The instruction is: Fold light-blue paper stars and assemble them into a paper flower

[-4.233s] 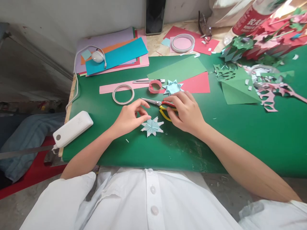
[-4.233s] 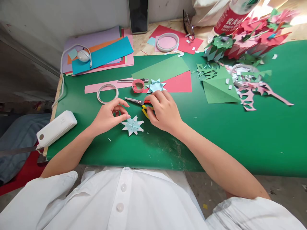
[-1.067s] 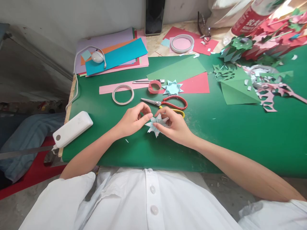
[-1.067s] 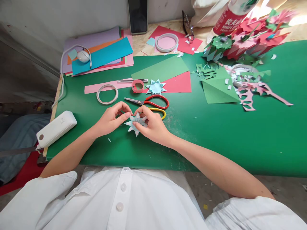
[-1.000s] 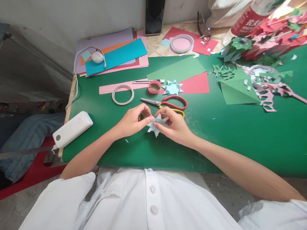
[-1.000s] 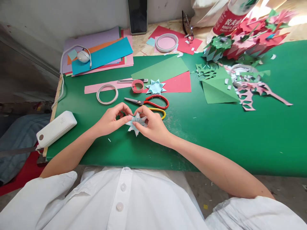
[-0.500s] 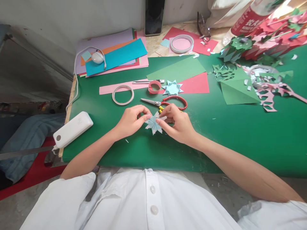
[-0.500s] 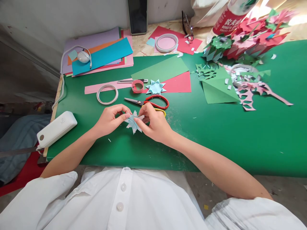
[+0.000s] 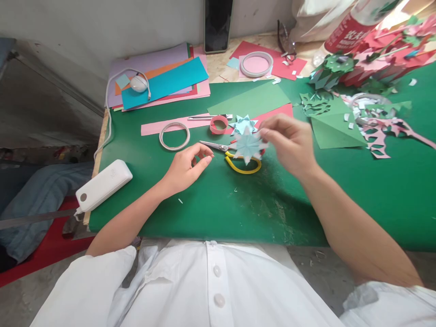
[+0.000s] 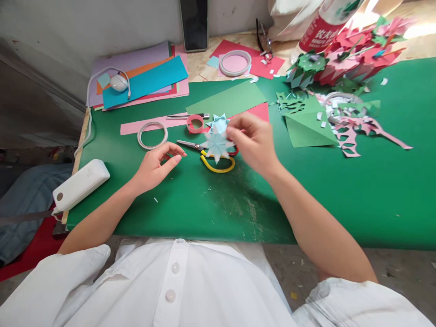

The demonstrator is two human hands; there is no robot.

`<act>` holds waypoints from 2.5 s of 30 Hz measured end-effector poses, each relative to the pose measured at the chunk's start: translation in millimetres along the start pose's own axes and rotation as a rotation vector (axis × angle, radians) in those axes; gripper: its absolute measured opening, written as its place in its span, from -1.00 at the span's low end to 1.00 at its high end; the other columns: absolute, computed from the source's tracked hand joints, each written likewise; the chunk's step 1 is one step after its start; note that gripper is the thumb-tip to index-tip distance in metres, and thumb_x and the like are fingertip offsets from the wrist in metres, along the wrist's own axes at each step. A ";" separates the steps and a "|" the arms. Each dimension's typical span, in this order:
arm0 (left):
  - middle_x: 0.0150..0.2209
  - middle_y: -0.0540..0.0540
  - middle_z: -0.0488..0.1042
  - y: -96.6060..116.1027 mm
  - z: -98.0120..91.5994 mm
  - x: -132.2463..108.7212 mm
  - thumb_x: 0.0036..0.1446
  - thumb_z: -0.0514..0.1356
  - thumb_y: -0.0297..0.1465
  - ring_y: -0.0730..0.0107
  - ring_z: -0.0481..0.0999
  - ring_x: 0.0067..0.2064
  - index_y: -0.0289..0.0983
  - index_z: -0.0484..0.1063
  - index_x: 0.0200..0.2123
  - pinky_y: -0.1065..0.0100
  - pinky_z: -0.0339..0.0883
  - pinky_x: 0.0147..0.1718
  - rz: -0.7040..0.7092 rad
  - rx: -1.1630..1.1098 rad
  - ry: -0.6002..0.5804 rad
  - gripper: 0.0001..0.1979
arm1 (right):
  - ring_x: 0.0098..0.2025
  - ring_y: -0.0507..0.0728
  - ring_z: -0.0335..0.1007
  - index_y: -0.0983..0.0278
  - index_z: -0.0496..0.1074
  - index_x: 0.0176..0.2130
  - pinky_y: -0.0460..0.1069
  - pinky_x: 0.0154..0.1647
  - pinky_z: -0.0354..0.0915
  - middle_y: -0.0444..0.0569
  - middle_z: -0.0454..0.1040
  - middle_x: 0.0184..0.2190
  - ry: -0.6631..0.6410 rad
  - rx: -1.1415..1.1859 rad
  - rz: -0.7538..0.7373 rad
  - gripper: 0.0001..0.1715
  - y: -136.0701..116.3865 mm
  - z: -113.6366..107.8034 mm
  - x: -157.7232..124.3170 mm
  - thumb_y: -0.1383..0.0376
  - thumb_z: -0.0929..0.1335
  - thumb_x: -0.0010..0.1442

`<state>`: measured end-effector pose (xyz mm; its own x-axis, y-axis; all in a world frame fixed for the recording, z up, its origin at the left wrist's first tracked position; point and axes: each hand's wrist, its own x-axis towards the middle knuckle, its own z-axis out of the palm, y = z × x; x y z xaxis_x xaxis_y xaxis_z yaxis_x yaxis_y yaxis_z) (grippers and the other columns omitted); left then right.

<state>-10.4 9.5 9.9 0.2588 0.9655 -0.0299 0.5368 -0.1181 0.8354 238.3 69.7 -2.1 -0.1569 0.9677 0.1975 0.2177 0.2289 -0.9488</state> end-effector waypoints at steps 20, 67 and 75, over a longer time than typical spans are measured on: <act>-0.25 -0.07 0.54 1.1 0.9 0.2 0.22 0.13 -0.33 0.40 0.47 -0.25 -0.25 0.46 -0.26 0.42 0.31 -0.35 -0.005 0.086 -0.026 -0.85 | 0.03 0.29 0.22 0.45 0.52 -0.13 0.15 0.03 0.10 0.32 0.41 -0.04 -0.021 -1.287 0.099 -0.59 34.5 -52.0 36.6 0.22 0.23 0.34; -0.13 -0.39 0.47 -27.1 -12.4 8.4 0.23 -0.02 -0.56 -0.17 0.43 0.00 -0.40 0.42 -0.18 -0.01 0.34 -0.12 -0.022 1.010 0.193 -0.78 | -0.23 0.05 0.36 0.18 0.35 -0.33 0.00 -0.25 0.17 -0.13 0.52 -0.32 -0.193 -0.893 -0.962 -0.86 2.9 38.5 -24.5 0.39 0.32 0.28; -0.21 -0.34 0.49 -32.9 -12.3 10.4 0.23 -0.02 -0.59 -0.05 0.49 -0.10 -0.39 0.39 -0.23 0.07 0.36 -0.14 -0.058 1.023 0.217 -0.80 | -0.24 0.05 0.34 0.25 0.40 -0.30 -0.02 -0.30 0.19 -0.09 0.51 -0.31 -0.402 -0.773 -1.063 -0.89 -3.3 54.7 -42.7 0.28 0.35 0.30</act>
<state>-35.2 26.3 -11.2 0.1154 0.9849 0.1290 0.9932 -0.1125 -0.0300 191.5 21.8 -20.9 -0.8203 0.2246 0.5259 0.2741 0.9616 0.0168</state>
